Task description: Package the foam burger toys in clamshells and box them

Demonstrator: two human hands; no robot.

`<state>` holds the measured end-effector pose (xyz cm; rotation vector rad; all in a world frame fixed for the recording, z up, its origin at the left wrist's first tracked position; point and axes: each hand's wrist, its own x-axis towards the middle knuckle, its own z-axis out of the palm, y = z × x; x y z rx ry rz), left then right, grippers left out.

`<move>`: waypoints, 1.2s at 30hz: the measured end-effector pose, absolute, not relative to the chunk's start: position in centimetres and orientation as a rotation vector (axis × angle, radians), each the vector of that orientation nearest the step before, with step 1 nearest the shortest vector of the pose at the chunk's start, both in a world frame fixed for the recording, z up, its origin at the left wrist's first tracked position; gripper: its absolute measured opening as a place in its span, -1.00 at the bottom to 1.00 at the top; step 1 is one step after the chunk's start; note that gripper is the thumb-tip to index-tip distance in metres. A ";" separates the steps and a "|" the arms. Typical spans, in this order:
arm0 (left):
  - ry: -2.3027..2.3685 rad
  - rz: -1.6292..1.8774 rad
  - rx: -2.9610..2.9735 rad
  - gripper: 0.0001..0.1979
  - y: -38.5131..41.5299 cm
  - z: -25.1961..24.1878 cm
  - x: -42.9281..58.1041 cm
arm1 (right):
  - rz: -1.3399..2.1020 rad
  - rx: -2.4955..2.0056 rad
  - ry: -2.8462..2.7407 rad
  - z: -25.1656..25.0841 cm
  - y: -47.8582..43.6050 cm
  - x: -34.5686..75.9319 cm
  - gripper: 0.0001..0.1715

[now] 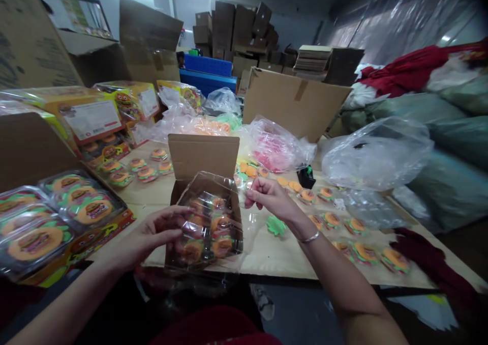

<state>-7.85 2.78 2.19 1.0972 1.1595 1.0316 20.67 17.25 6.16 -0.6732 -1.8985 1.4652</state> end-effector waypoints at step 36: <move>1.792 0.232 2.386 -0.43 4.2 -3.1 -4.2 | 0.551 -0.983 -2.510 -3.6 14.9 16.3 -0.11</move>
